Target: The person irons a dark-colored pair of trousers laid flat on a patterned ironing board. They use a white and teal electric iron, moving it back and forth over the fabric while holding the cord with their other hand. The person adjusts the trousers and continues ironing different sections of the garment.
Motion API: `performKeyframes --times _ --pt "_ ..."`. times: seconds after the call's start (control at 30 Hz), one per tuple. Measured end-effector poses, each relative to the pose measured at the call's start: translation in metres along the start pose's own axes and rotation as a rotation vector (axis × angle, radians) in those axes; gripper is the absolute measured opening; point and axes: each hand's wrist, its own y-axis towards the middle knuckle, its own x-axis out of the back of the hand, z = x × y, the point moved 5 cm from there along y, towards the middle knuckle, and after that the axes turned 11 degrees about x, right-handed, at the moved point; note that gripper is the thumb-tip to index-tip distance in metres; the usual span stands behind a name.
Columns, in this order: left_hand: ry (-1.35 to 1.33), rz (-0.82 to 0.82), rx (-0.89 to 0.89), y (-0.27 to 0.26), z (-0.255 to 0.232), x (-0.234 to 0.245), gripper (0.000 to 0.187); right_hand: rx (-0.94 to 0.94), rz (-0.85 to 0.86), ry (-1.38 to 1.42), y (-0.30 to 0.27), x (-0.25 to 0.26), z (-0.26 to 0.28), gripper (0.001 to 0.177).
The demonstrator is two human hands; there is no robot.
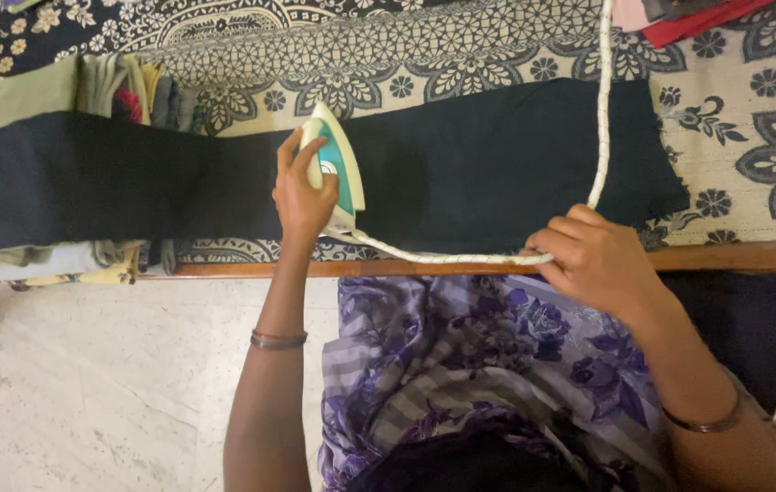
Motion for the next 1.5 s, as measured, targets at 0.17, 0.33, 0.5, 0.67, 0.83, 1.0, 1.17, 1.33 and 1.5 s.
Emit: performKeyframes --times 0.17,0.33,0.5,0.67,0.83,1.0,1.17,1.33,1.5 --pt "0.012 -0.032 0.119 0.046 0.006 -0.019 0.046 -0.025 0.038 0.014 0.000 -0.006 0.000 0.009" --pt "0.009 0.013 0.135 0.055 -0.001 -0.034 0.048 -0.029 -0.007 0.005 -0.004 -0.003 -0.004 0.010" --pt "-0.032 0.111 0.039 -0.001 -0.020 -0.034 0.048 -0.059 0.034 0.032 -0.009 -0.008 -0.006 0.015" --pt "-0.022 0.098 0.035 -0.001 -0.034 -0.034 0.048 -0.040 -0.001 0.050 -0.010 -0.008 -0.003 0.009" --pt "-0.024 0.045 0.066 0.022 -0.041 -0.052 0.049 -0.063 -0.056 0.028 -0.007 -0.004 -0.010 0.006" --pt "-0.033 0.078 0.065 0.001 -0.050 -0.054 0.050 -0.113 -0.066 0.018 -0.005 0.002 -0.012 0.011" --pt "-0.072 0.172 -0.005 -0.021 -0.057 -0.047 0.049 -0.085 -0.067 0.050 -0.005 0.002 -0.007 0.018" --pt "-0.052 0.133 -0.006 0.013 -0.058 -0.061 0.049 -0.070 -0.071 0.041 -0.005 -0.003 -0.013 0.010" --pt "-0.088 0.179 0.103 0.010 -0.069 -0.072 0.051 -0.137 -0.016 0.024 -0.007 -0.008 -0.021 0.017"
